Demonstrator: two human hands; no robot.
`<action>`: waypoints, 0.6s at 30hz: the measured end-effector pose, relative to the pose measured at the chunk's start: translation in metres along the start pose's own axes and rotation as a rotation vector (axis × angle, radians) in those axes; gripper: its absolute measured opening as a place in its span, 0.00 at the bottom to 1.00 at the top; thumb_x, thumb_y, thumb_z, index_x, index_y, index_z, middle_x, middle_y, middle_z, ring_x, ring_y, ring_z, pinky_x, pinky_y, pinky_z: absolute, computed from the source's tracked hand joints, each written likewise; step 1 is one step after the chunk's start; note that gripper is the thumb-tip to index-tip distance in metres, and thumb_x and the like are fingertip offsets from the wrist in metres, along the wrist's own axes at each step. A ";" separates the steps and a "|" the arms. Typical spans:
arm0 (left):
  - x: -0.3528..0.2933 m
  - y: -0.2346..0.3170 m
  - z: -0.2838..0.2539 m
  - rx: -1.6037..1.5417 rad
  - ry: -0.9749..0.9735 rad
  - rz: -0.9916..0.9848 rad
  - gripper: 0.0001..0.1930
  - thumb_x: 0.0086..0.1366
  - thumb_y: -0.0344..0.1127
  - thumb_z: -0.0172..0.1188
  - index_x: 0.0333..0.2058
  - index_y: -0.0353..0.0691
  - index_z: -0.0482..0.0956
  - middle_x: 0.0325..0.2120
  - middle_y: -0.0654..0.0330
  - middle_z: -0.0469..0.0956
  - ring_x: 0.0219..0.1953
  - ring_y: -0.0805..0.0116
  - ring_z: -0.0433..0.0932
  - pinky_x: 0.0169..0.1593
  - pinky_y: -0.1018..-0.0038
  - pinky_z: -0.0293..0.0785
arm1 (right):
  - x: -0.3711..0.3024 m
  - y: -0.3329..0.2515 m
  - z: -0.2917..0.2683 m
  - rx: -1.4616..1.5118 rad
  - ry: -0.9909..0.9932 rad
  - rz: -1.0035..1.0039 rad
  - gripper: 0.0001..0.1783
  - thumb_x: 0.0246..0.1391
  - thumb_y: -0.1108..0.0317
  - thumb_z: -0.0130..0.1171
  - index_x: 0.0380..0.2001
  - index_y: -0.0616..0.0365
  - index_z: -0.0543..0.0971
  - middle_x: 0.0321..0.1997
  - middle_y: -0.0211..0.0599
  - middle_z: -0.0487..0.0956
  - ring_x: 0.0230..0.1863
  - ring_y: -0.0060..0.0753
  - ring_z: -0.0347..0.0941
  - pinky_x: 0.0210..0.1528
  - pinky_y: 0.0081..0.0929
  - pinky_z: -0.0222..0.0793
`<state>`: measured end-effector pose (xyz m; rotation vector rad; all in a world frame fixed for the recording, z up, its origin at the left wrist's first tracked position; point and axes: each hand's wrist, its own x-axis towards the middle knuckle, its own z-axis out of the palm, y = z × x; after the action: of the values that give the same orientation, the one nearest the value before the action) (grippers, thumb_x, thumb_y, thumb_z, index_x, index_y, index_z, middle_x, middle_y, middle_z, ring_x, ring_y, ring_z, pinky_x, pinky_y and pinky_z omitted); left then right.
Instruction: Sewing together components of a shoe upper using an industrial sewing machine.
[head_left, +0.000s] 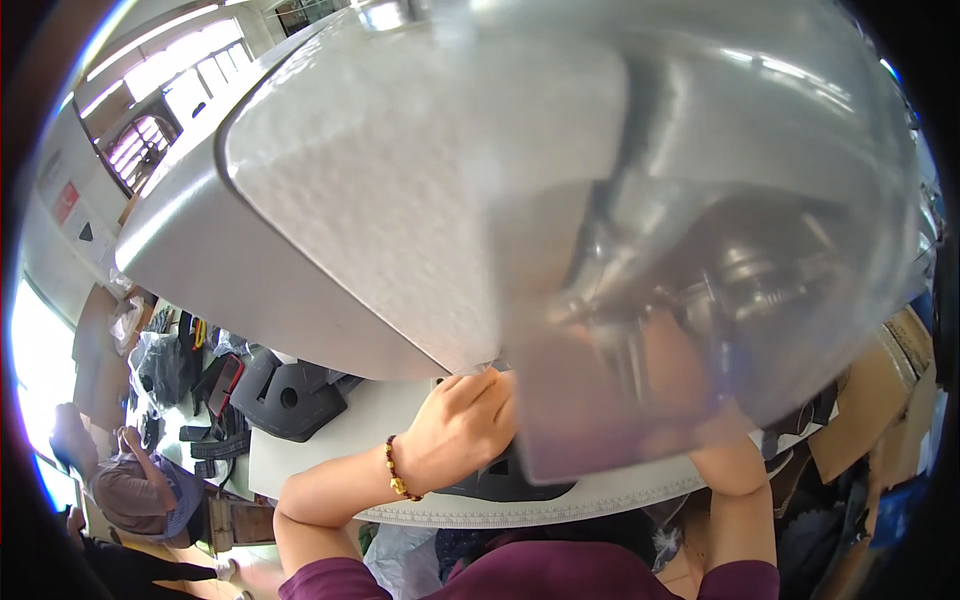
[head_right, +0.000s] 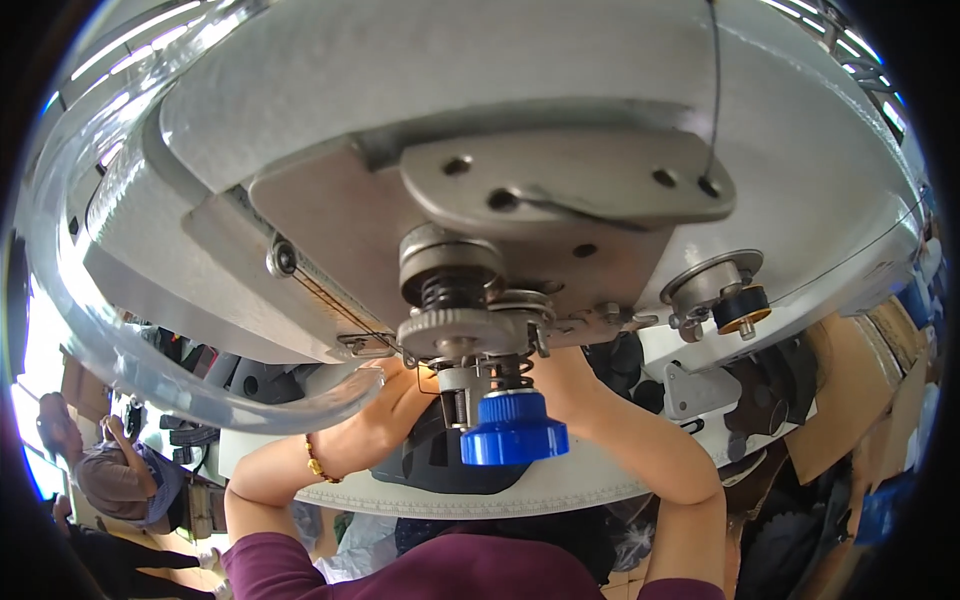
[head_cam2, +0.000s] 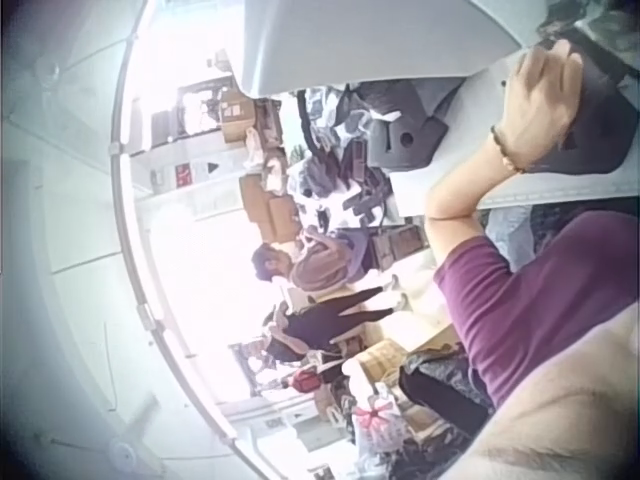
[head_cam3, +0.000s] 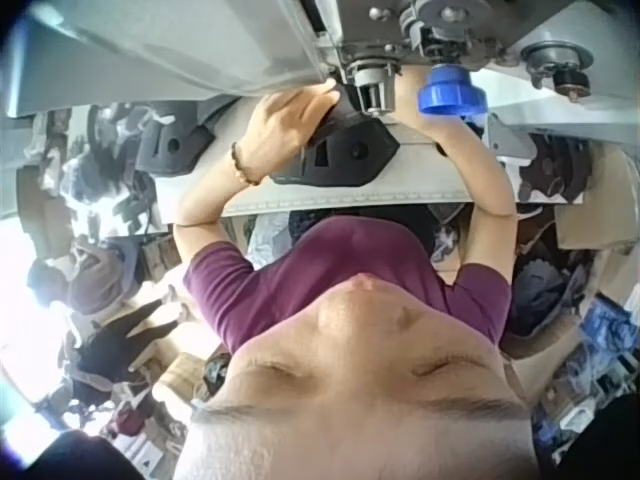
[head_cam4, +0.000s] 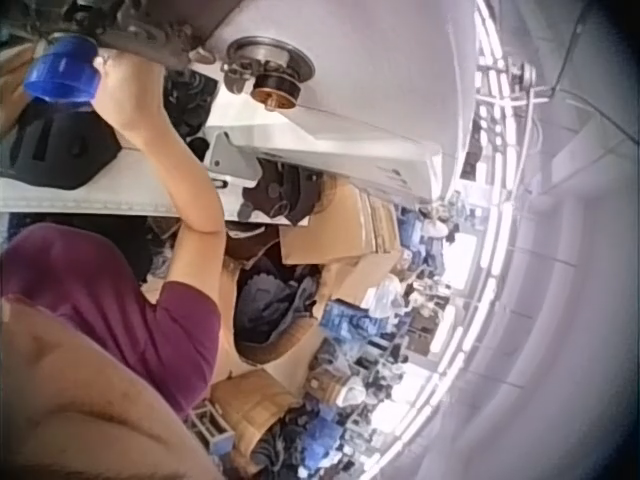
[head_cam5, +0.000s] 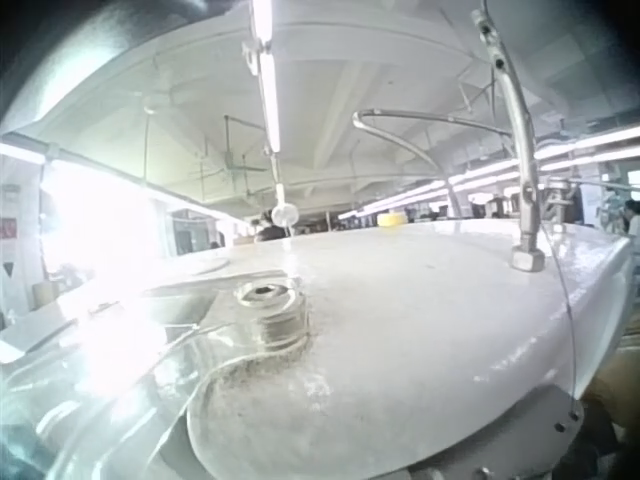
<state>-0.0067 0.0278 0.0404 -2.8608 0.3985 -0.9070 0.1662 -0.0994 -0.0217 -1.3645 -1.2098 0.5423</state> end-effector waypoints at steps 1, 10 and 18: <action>-0.002 -0.002 -0.004 -0.036 -0.171 -0.016 0.17 0.36 0.28 0.56 0.31 0.32 0.73 0.26 0.59 0.70 0.27 0.67 0.69 0.28 0.76 0.71 | 0.000 0.001 -0.001 -0.025 0.003 -0.019 0.21 0.48 0.64 0.57 0.43 0.65 0.69 0.39 0.37 0.73 0.33 0.26 0.72 0.30 0.25 0.68; 0.002 -0.001 -0.001 -0.075 -0.060 0.010 0.14 0.40 0.27 0.54 0.30 0.33 0.73 0.23 0.60 0.69 0.25 0.68 0.68 0.28 0.75 0.69 | -0.006 0.004 0.007 0.031 0.130 -0.106 0.18 0.49 0.63 0.55 0.39 0.66 0.71 0.35 0.38 0.74 0.31 0.27 0.72 0.31 0.27 0.68; -0.002 -0.001 -0.005 0.057 -0.195 0.039 0.15 0.45 0.26 0.56 0.36 0.33 0.75 0.37 0.59 0.75 0.41 0.68 0.73 0.32 0.80 0.75 | -0.001 -0.010 0.021 0.192 0.306 -0.097 0.13 0.46 0.69 0.56 0.34 0.65 0.74 0.30 0.38 0.77 0.29 0.26 0.72 0.31 0.25 0.68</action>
<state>-0.0112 0.0290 0.0431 -2.8443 0.3984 -0.6150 0.1437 -0.0933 -0.0177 -1.1705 -0.9432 0.3555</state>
